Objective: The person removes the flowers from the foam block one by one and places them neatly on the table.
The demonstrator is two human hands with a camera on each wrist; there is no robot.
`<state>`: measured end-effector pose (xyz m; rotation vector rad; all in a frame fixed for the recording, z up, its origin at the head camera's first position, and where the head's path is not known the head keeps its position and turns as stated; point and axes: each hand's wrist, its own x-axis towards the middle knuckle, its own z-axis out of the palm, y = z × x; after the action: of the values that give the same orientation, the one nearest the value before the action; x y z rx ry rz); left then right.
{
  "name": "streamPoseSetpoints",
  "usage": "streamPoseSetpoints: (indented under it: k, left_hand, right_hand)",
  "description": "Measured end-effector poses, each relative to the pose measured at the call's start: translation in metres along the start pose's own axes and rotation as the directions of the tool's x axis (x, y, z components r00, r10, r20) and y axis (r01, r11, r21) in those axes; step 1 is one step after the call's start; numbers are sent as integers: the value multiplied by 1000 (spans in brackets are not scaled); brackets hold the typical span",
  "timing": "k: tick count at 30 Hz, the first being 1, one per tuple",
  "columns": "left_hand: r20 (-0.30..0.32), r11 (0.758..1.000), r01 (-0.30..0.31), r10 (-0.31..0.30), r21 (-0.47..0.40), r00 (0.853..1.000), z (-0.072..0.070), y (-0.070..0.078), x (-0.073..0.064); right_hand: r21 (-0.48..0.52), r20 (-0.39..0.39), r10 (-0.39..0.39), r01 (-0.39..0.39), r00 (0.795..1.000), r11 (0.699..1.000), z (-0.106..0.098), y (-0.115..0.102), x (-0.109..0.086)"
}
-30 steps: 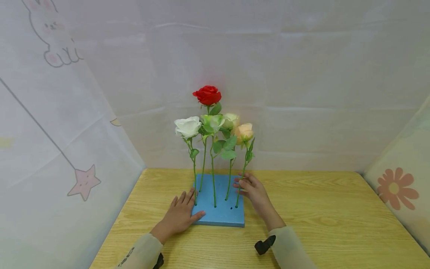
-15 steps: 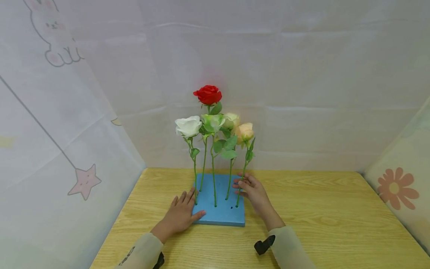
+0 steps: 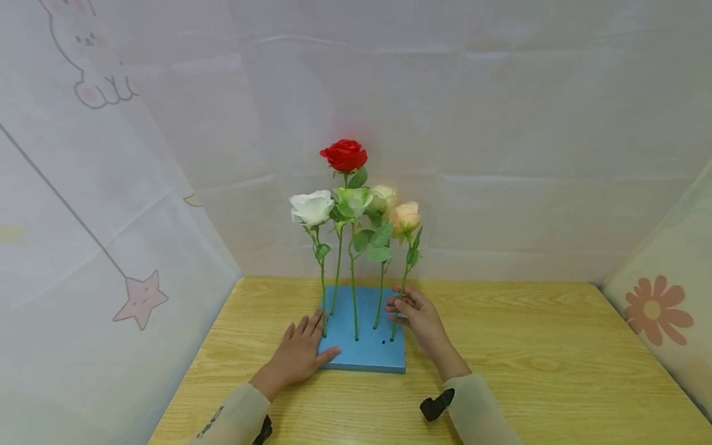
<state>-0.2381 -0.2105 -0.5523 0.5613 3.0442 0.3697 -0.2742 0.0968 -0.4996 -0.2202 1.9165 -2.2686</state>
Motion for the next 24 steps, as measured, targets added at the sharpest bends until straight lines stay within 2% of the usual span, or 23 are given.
streamPoseSetpoints:
  k: [8, 17, 24]
  left_hand:
    - [6, 1000, -2, 2, -20, 1000, -6, 3, -1]
    - [9, 1000, 12, -12, 2, 1000, 2, -1, 1]
    - [7, 1000, 16, -16, -10, 1000, 1, -1, 0]
  right_hand:
    - [5, -29, 1, -1, 1000, 1000, 2, 0, 0]
    - [-13, -55, -19, 18, 998, 1000, 4, -3, -3]
    - [-13, -62, -48, 47, 997, 999, 4, -8, -5]
